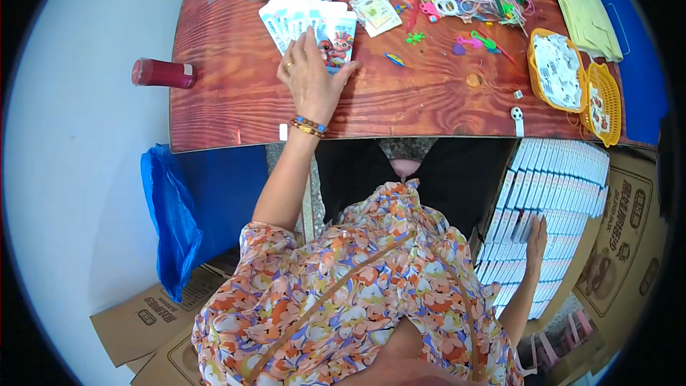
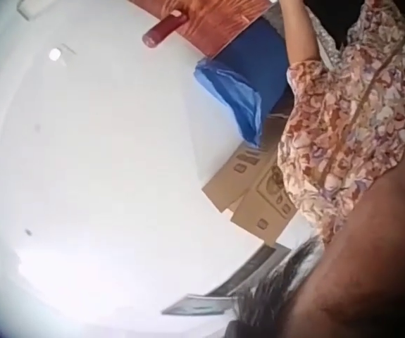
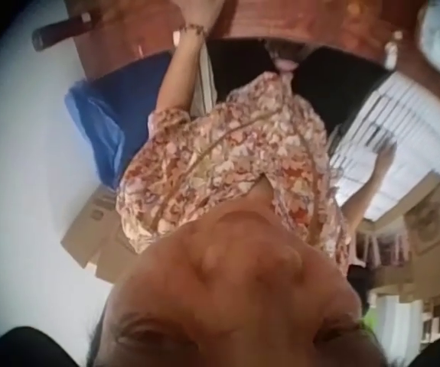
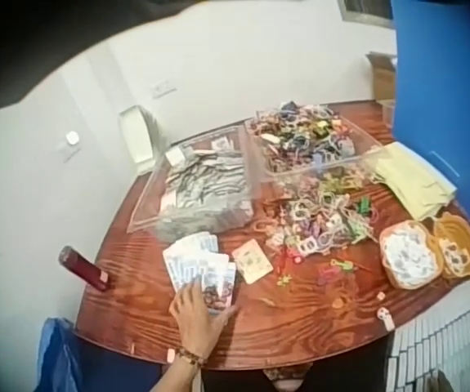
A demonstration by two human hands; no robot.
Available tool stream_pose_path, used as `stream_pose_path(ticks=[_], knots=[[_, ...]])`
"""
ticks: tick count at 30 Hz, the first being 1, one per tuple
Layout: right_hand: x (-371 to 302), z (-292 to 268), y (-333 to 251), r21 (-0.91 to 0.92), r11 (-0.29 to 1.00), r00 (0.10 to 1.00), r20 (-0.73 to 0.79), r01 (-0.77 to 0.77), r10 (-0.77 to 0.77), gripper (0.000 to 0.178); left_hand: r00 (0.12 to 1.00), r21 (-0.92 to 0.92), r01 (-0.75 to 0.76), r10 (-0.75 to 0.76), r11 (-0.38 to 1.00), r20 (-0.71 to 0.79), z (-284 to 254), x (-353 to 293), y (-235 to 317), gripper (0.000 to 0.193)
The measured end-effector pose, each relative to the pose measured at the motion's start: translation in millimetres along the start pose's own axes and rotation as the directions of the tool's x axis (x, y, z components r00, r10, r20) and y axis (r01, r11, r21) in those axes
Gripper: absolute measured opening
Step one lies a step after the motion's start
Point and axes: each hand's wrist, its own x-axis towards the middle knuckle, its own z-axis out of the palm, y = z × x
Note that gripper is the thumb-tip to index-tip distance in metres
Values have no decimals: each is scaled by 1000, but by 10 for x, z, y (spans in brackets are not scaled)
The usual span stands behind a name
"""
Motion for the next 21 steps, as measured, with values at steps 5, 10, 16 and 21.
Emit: stream_pose_path(ticks=[5, 10, 16, 21], knots=[[-120, -205, -242, -24, 981, 947, -257, 192, -192, 56, 999, -21, 35, -35, 999, -28, -9, -19, 16, 96], [-441, -269, -1716, 36, 874, 838, -306, 484, -452, 37, 979, -356, -189, 203, 915, 1, -239, -112, 236, 98], [-346, 530, -3560, 741, 600, 622, 324, 302, -713, 51, 849, -708, -253, 502, 660, 165, -581, -557, 723, 102], [-83, 766, -3686, 646, 633, 492, 421, 426, -762, 34, 862, -543, -261, 446, 798, 241, -511, -667, 962, 104]])
